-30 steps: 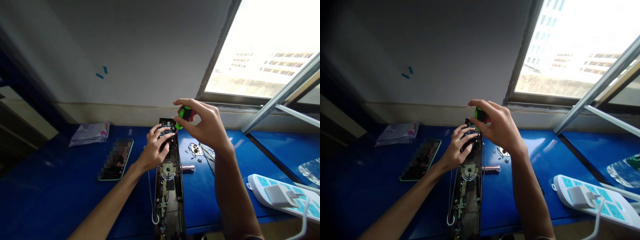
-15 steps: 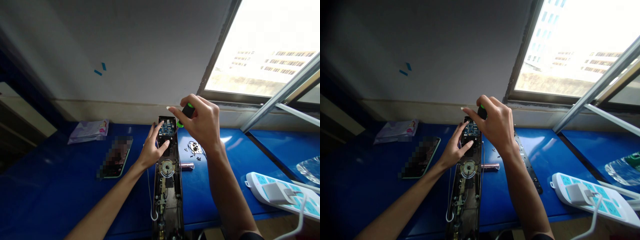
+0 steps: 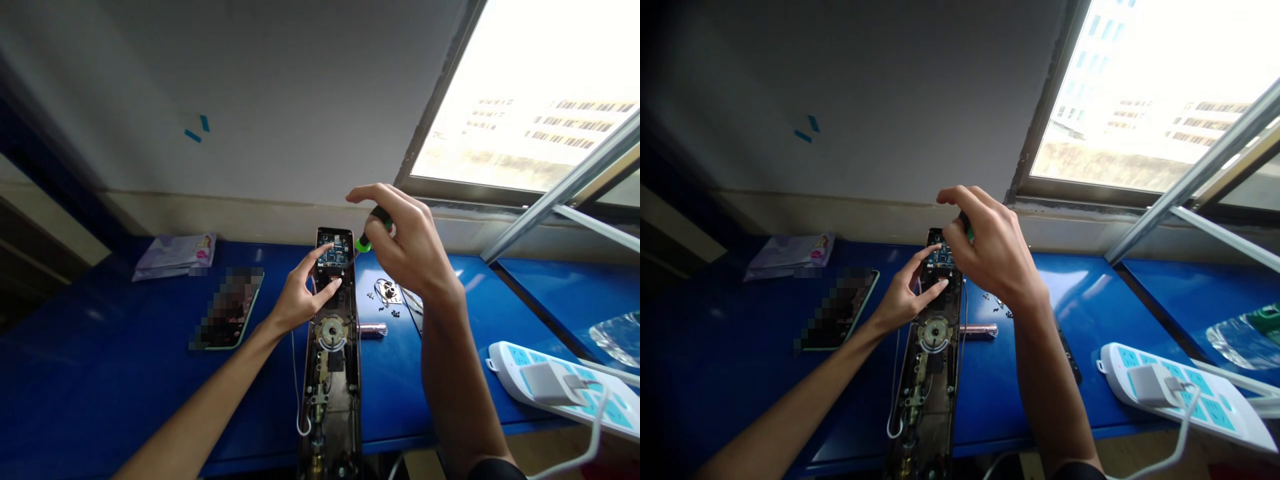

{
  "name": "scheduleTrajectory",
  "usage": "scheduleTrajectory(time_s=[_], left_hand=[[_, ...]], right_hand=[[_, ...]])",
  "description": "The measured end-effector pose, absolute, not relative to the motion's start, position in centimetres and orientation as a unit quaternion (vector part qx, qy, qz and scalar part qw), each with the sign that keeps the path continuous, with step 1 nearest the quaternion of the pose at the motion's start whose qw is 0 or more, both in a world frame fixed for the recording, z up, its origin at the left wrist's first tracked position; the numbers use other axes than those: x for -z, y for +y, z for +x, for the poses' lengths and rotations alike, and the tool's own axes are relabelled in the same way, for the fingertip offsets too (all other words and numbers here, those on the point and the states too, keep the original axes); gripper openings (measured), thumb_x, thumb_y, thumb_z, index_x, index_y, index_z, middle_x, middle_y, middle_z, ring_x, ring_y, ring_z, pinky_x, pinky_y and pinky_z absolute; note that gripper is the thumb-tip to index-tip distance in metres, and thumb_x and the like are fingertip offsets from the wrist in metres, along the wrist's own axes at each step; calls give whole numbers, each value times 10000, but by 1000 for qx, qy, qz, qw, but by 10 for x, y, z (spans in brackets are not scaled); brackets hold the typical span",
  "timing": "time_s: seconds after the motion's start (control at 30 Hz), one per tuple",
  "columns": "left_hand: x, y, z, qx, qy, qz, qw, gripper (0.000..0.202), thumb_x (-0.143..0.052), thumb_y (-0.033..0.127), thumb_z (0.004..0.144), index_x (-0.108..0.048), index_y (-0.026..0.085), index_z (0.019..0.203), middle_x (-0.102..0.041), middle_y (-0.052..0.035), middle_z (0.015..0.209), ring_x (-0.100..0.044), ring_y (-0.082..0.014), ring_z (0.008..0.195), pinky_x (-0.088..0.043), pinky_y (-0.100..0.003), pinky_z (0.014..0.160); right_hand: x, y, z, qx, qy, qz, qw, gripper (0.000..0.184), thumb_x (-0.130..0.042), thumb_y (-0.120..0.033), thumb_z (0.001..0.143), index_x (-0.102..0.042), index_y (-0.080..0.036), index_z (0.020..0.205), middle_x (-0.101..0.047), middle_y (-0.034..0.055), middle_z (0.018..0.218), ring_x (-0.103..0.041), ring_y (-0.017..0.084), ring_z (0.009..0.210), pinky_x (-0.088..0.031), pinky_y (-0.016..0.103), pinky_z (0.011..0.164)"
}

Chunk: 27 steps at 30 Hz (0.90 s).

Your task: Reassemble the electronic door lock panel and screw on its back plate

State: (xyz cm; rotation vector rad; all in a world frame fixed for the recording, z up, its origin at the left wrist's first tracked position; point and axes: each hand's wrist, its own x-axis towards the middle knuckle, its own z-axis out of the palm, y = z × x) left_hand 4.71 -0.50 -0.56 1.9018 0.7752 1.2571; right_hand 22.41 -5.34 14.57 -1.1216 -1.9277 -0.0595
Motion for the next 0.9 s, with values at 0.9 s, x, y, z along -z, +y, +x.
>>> scheduleTrajectory(time_s=[0.9], left_hand=[[4, -8, 48, -468, 309, 750, 351, 625, -739, 339, 914, -532, 229, 1493, -624, -112, 1508, -601, -315, 1392, -434, -522, 1238]], right_hand=[[-148, -59, 230, 42, -790, -463, 400, 505, -567, -157, 875, -633, -248, 1368, -716, 14, 951, -574, 137, 671, -508, 329, 676]])
